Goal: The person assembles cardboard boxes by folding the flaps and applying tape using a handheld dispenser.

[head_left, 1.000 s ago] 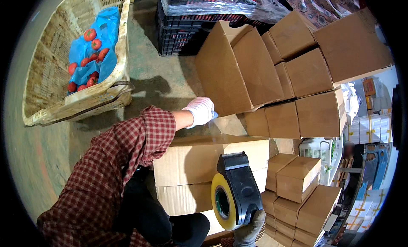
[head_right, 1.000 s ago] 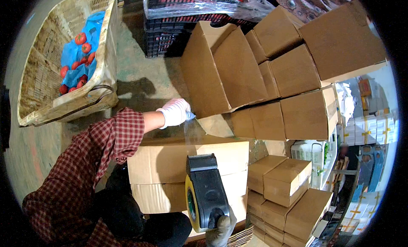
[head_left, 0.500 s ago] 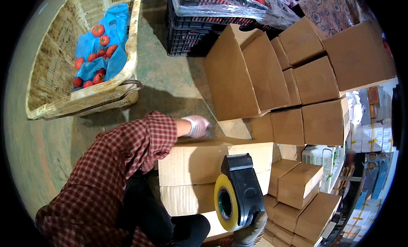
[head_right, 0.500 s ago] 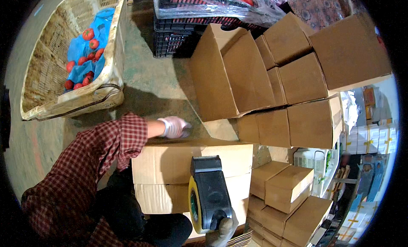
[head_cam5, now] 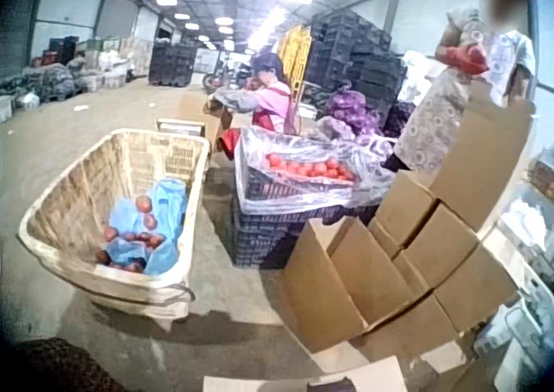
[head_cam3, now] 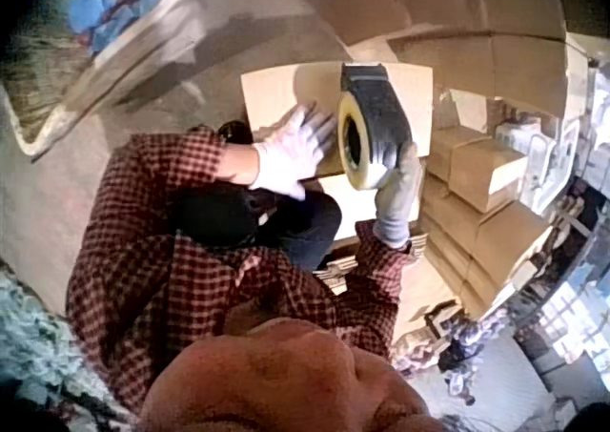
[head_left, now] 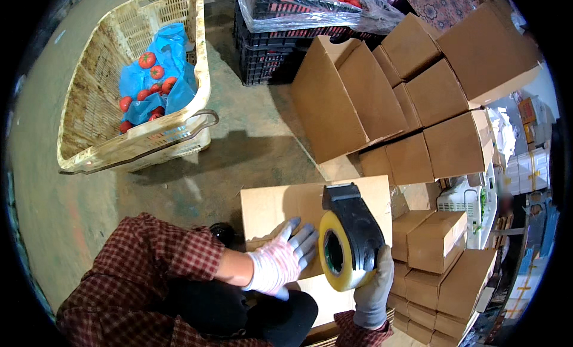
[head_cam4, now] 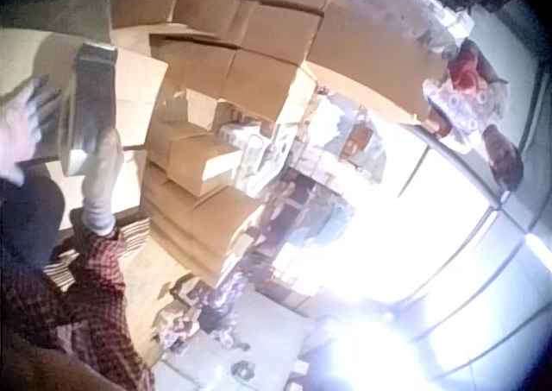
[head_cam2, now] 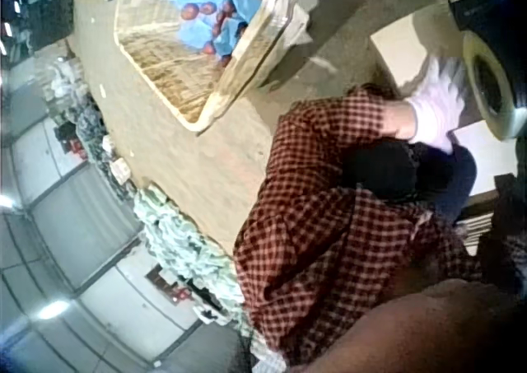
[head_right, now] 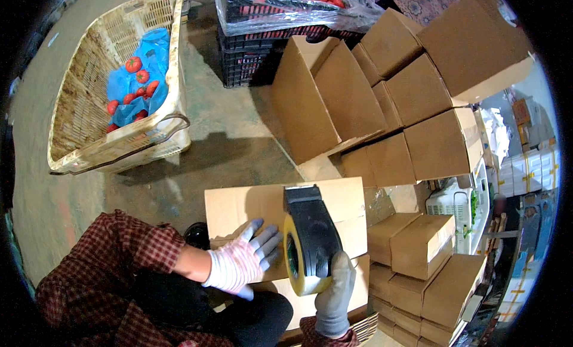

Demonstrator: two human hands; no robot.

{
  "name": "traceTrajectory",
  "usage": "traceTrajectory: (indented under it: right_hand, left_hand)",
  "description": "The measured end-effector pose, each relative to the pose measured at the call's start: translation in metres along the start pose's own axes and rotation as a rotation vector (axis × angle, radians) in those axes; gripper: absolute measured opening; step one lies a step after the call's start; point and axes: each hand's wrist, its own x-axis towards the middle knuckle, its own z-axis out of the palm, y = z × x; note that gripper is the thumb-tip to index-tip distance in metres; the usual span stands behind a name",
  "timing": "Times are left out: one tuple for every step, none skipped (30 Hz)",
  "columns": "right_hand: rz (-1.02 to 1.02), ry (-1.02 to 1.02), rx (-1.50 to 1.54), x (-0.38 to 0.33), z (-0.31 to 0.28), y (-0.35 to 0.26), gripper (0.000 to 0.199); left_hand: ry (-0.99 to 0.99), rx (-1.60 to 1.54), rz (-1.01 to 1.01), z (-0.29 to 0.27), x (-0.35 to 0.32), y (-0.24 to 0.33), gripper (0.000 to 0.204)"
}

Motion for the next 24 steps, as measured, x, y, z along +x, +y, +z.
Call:
traceTrajectory:
  right_hand:
    - [0.024, -0.003, 0.025, -0.004, 0.000, 0.000, 0.049]
    - [0.054, -0.029, 0.128, -0.006, 0.001, -0.005, 0.049]
    - [0.087, -0.050, 0.230, -0.008, 0.004, -0.014, 0.049]
    - [0.064, -0.058, 0.187, -0.013, 0.004, -0.014, 0.049]
    - [0.041, -0.066, 0.145, -0.017, 0.004, -0.014, 0.050]
    - [0.019, -0.068, 0.101, -0.023, 0.003, -0.013, 0.051]
    - [0.021, -0.046, 0.080, -0.034, -0.002, -0.004, 0.052]
    - [0.068, 0.004, 0.126, -0.047, -0.003, -0.004, 0.055]
    - [0.074, 0.049, 0.137, -0.060, -0.002, -0.008, 0.056]
    - [0.082, 0.097, 0.143, -0.075, -0.003, -0.012, 0.058]
    - [0.216, 0.089, 0.111, -0.099, -0.018, -0.003, 0.057]
    - [0.352, 0.098, 0.063, -0.128, -0.036, 0.003, 0.056]
    - [0.423, 0.119, 0.041, -0.151, -0.046, 0.002, 0.056]
    - [0.499, 0.126, 0.033, -0.172, -0.057, -0.002, 0.055]
    - [0.572, 0.133, 0.016, -0.193, -0.065, -0.009, 0.054]
    - [0.646, 0.142, -0.006, -0.210, -0.072, -0.010, 0.053]
    - [0.695, 0.116, -0.021, -0.224, -0.085, -0.003, 0.052]
    - [0.675, 0.181, -0.057, -0.229, -0.083, 0.002, 0.052]
    - [0.656, 0.245, -0.094, -0.233, -0.080, 0.010, 0.053]
    - [0.638, 0.308, -0.131, -0.235, -0.076, 0.019, 0.054]
    - [0.670, 0.304, -0.080, -0.228, -0.072, 0.030, 0.052]
    - [0.704, 0.311, -0.029, -0.210, -0.068, 0.042, 0.052]
    - [0.735, 0.298, 0.031, -0.190, -0.065, 0.055, 0.051]
    - [0.693, 0.206, 0.078, -0.172, -0.062, 0.068, 0.051]
  left_hand:
    - [0.011, -0.036, -0.003, 0.002, 0.002, -0.001, 0.086]
    - [0.139, -0.038, -0.059, 0.017, 0.004, 0.003, 0.081]
    - [0.143, -0.057, -0.084, 0.017, 0.003, 0.003, 0.080]
    - [0.148, -0.077, -0.108, 0.015, 0.003, 0.003, 0.079]
    - [0.163, -0.088, -0.125, 0.016, 0.002, 0.003, 0.080]
    - [0.178, -0.099, -0.137, 0.017, 0.002, 0.004, 0.080]
    - [0.192, -0.111, -0.148, 0.016, 0.001, 0.004, 0.081]
    - [0.178, -0.109, -0.153, 0.014, 0.001, 0.004, 0.082]
    - [0.159, -0.104, -0.161, 0.011, 0.000, 0.003, 0.083]
    - [0.142, -0.102, -0.166, 0.009, -0.001, 0.002, 0.085]
    - [0.141, -0.127, -0.186, 0.008, -0.001, 0.001, 0.089]
    - [0.168, -0.085, -0.167, 0.013, 0.000, 0.001, 0.089]
    - [0.175, -0.076, -0.157, 0.015, 0.001, 0.001, 0.089]
    - [0.169, -0.062, -0.158, 0.016, 0.003, 0.002, 0.089]
    - [0.161, -0.059, -0.165, 0.014, 0.002, 0.003, 0.089]
    - [0.155, -0.069, -0.178, 0.014, 0.003, 0.002, 0.090]
    - [0.158, -0.079, -0.197, 0.015, 0.002, 0.001, 0.091]
    - [0.159, -0.079, -0.200, 0.015, 0.003, 0.001, 0.092]
    - [0.197, -0.075, -0.208, 0.020, 0.005, 0.000, 0.093]
    - [0.254, -0.081, -0.225, 0.020, 0.006, -0.002, 0.093]
    - [0.249, -0.063, -0.232, 0.015, 0.007, -0.004, 0.094]
    - [0.245, -0.048, -0.227, 0.012, 0.010, -0.006, 0.094]
    - [0.260, -0.043, -0.223, 0.013, 0.010, -0.008, 0.095]
    - [0.266, -0.046, -0.223, 0.013, 0.008, -0.010, 0.095]
